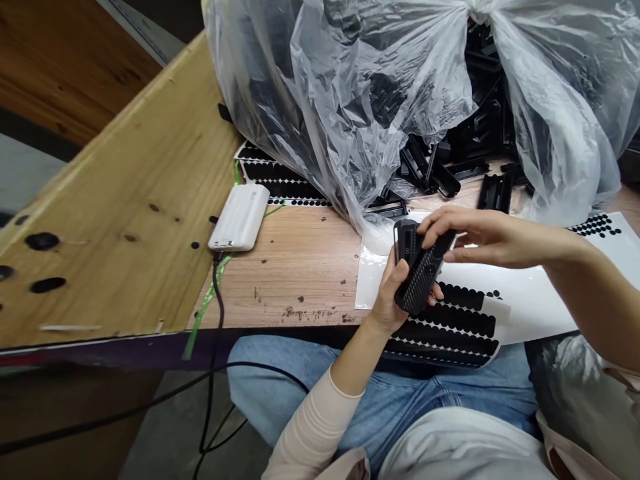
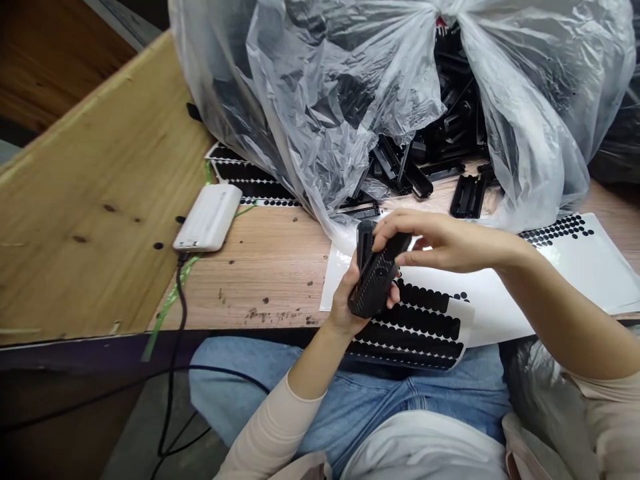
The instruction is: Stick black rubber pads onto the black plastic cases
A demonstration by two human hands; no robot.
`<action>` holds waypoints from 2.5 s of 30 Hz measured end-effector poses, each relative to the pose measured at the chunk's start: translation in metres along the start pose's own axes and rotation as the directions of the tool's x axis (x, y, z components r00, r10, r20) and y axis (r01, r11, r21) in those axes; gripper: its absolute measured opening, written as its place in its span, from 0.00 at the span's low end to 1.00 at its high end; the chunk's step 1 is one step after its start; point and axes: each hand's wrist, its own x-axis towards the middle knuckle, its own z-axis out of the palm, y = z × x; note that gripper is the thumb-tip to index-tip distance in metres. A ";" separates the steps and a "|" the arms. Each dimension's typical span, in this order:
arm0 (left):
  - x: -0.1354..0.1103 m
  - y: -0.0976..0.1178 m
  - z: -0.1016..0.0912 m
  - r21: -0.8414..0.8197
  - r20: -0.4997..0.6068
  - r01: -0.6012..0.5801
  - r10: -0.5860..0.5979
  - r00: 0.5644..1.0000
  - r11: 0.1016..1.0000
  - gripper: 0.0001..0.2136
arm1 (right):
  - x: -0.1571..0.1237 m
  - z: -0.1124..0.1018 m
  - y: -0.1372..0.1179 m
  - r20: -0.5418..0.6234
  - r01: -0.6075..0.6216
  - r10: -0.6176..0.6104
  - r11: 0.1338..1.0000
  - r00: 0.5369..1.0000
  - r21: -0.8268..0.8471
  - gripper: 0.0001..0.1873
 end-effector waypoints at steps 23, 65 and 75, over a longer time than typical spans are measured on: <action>0.001 0.006 0.005 -0.077 -0.138 -0.084 0.073 0.988 0.994 0.25 | 0.009 0.052 0.046 -0.231 -0.400 0.348 0.885 0.909 -0.240 0.14; 0.000 0.000 0.007 -0.009 -0.127 -0.124 0.122 0.984 0.992 0.30 | 0.002 0.065 -0.008 -0.390 -0.284 0.303 0.953 0.869 0.107 0.16; 0.001 -0.004 0.006 -0.052 -0.168 -0.124 0.113 0.979 0.991 0.33 | 0.006 0.076 0.022 -0.418 -0.183 0.275 0.952 0.866 0.247 0.26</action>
